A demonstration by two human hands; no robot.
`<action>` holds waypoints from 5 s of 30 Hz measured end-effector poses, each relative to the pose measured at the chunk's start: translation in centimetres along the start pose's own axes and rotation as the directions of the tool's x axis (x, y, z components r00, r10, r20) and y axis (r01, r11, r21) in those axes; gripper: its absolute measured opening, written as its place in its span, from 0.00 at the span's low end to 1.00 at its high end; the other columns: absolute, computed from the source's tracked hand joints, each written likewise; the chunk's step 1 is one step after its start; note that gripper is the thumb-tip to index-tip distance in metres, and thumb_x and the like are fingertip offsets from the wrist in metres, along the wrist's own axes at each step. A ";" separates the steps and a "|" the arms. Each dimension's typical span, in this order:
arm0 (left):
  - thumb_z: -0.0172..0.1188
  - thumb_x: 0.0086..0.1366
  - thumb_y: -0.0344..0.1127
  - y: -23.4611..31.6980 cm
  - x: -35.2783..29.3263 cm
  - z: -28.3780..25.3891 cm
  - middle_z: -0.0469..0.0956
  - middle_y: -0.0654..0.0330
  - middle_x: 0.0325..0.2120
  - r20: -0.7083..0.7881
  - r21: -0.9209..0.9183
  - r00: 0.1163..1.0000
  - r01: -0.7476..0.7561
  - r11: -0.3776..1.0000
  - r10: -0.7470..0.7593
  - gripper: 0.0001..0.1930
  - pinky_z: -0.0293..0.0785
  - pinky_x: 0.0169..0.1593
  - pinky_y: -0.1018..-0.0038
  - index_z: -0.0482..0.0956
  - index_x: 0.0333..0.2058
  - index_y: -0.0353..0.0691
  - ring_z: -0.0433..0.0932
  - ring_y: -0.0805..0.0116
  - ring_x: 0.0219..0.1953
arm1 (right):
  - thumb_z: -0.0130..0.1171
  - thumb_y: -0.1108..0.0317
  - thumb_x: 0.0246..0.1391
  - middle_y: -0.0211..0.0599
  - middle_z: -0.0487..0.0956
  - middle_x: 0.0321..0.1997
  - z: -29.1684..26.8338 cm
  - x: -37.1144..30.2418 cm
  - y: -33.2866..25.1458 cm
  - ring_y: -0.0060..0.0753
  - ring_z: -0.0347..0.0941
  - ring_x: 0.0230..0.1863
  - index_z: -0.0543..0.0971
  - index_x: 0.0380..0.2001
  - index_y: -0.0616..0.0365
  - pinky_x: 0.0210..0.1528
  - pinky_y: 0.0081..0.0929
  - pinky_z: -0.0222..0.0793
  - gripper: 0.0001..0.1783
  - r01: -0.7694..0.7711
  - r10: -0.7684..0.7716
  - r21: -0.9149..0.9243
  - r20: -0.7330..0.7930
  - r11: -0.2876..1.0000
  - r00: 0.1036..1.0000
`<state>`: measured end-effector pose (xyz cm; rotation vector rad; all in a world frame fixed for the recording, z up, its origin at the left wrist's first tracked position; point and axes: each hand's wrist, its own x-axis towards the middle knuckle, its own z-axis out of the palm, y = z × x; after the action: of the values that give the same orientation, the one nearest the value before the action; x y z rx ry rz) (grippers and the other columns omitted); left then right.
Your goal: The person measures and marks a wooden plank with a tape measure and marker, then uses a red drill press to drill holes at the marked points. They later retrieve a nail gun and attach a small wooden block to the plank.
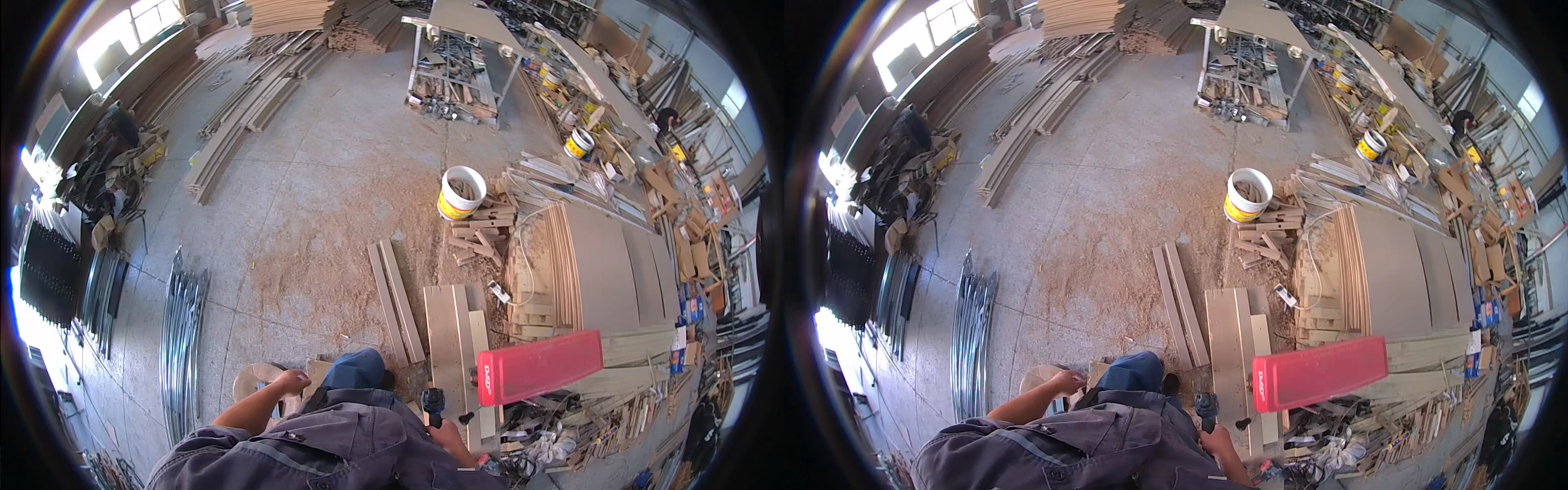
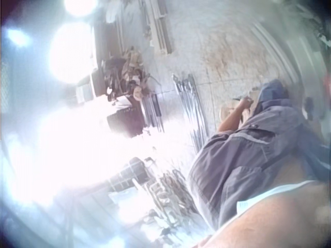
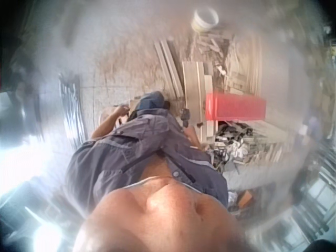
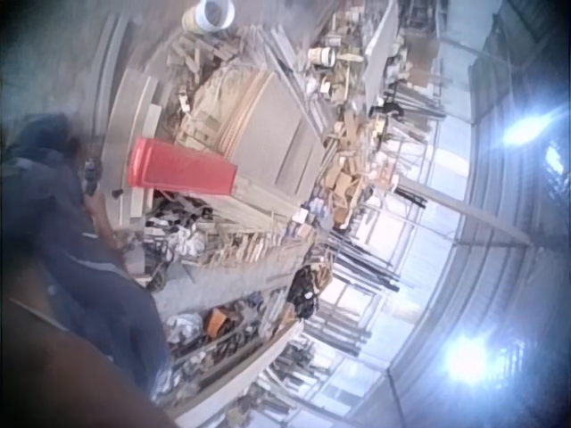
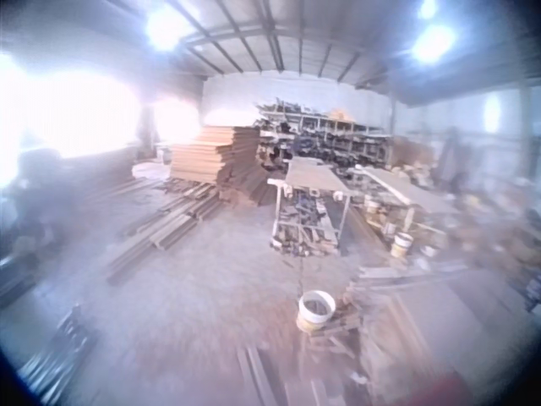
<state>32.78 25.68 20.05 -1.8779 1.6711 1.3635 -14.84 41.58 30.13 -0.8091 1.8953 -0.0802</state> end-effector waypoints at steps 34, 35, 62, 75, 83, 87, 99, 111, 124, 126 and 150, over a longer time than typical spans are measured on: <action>0.62 0.54 0.40 27.5 10.5 -13.4 0.83 0.62 0.43 0.474 0.434 0.287 -0.899 0.063 0.832 0.16 0.57 0.69 0.55 0.83 0.43 0.47 0.76 0.61 0.56 | 0.77 0.49 0.41 0.55 0.85 0.43 1.6 10.2 -31.0 0.54 0.83 0.48 0.81 0.48 0.66 0.50 0.43 0.77 0.37 0.219 -0.222 0.043 0.073 0.975 0.972; 0.63 0.53 0.40 28.1 10.2 -12.6 0.83 0.63 0.42 0.558 0.396 0.294 -0.916 0.062 0.776 0.16 0.58 0.69 0.54 0.84 0.42 0.48 0.77 0.62 0.54 | 0.76 0.48 0.41 0.55 0.85 0.43 2.1 10.0 -28.6 0.54 0.83 0.48 0.80 0.50 0.65 0.50 0.43 0.77 0.38 0.240 -0.242 0.050 0.040 0.970 0.970; 0.68 0.48 0.37 33.1 9.7 -7.8 0.82 0.60 0.39 0.768 0.209 0.025 -0.954 -0.214 0.640 0.15 0.62 0.64 0.53 0.83 0.38 0.54 0.79 0.59 0.52 | 0.58 0.53 0.63 0.59 0.81 0.33 6.0 -5.4 -18.4 0.63 0.79 0.40 0.79 0.41 0.64 0.43 0.51 0.71 0.21 -0.058 0.127 0.299 -0.216 0.952 0.968; 0.64 0.59 0.42 28.7 16.4 -13.5 0.78 0.58 0.56 0.614 0.457 0.531 -0.842 0.286 0.584 0.27 0.61 0.68 0.57 0.77 0.59 0.53 0.72 0.56 0.63 | 0.44 0.59 0.62 0.65 0.82 0.39 7.2 2.7 -17.1 0.68 0.78 0.45 0.84 0.34 0.67 0.52 0.55 0.73 0.23 -0.217 0.221 0.049 -0.103 0.975 0.970; 0.64 0.62 0.52 19.3 25.7 -25.8 0.79 0.51 0.55 0.542 0.674 0.816 -0.566 0.475 0.204 0.28 0.72 0.61 0.52 0.76 0.59 0.52 0.76 0.48 0.59 | 0.57 0.66 0.45 0.48 0.84 0.28 10.3 2.0 -10.5 0.52 0.83 0.34 0.85 0.22 0.55 0.37 0.50 0.76 0.09 0.135 -0.154 -0.533 0.008 0.836 0.988; 0.62 0.63 0.52 20.5 29.8 -26.3 0.79 0.52 0.56 0.586 0.674 0.800 -0.568 0.472 0.126 0.26 0.73 0.60 0.53 0.76 0.59 0.52 0.76 0.50 0.60 | 0.56 0.67 0.48 0.49 0.84 0.28 11.6 1.3 -10.5 0.54 0.82 0.33 0.85 0.22 0.57 0.37 0.50 0.75 0.10 -0.006 -0.062 -0.419 -0.148 0.908 0.987; 0.64 0.62 0.48 43.5 40.2 -30.5 0.85 0.52 0.40 0.431 0.422 0.813 -0.565 0.709 0.391 0.21 0.79 0.51 0.62 0.82 0.50 0.43 0.84 0.54 0.46 | 0.54 0.63 0.61 0.52 0.84 0.38 2.7 10.3 -21.7 0.60 0.81 0.44 0.83 0.32 0.65 0.45 0.51 0.75 0.16 -0.406 0.390 0.157 0.125 0.900 0.912; 0.61 0.64 0.43 71.0 72.0 -30.0 0.85 0.53 0.43 0.405 0.606 0.842 -0.540 0.584 0.357 0.16 0.80 0.49 0.60 0.82 0.48 0.45 0.84 0.55 0.46 | 0.54 0.63 0.60 0.49 0.83 0.36 -5.3 29.0 -27.2 0.57 0.80 0.42 0.82 0.30 0.61 0.44 0.49 0.75 0.14 -0.538 0.523 0.236 0.130 0.809 0.843; 0.67 0.61 0.33 87.1 99.8 -21.8 0.65 0.42 0.63 0.267 0.666 0.861 -0.490 0.562 0.434 0.32 0.66 0.67 0.56 0.68 0.64 0.43 0.66 0.43 0.66 | 0.54 0.62 0.59 0.45 0.82 0.33 -8.4 36.8 -33.5 0.53 0.79 0.40 0.81 0.28 0.58 0.43 0.47 0.75 0.12 -0.728 0.650 0.158 0.353 0.667 0.673; 0.73 0.56 0.37 86.7 104.4 -21.2 0.50 0.43 0.71 0.222 0.707 0.847 -0.481 0.519 0.482 0.46 0.57 0.71 0.49 0.56 0.70 0.50 0.53 0.39 0.72 | 0.54 0.62 0.59 0.44 0.82 0.33 -8.6 36.9 -33.6 0.52 0.79 0.40 0.81 0.28 0.57 0.42 0.46 0.75 0.12 -0.735 0.651 0.139 0.376 0.664 0.659; 0.61 0.57 0.31 90.0 95.4 -23.8 0.80 0.47 0.42 0.635 0.772 0.770 -0.636 0.013 -0.062 0.16 0.82 0.47 0.62 0.84 0.44 0.34 0.83 0.54 0.43 | 0.55 0.62 0.57 0.37 0.79 0.29 -3.1 28.0 -33.6 0.45 0.77 0.36 0.80 0.24 0.50 0.40 0.43 0.75 0.10 -0.664 0.602 0.135 0.320 0.736 0.732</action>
<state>-47.14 -77.03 -9.03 -0.2062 1.8797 0.2945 -7.58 -1.03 22.92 0.0404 1.7718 0.2145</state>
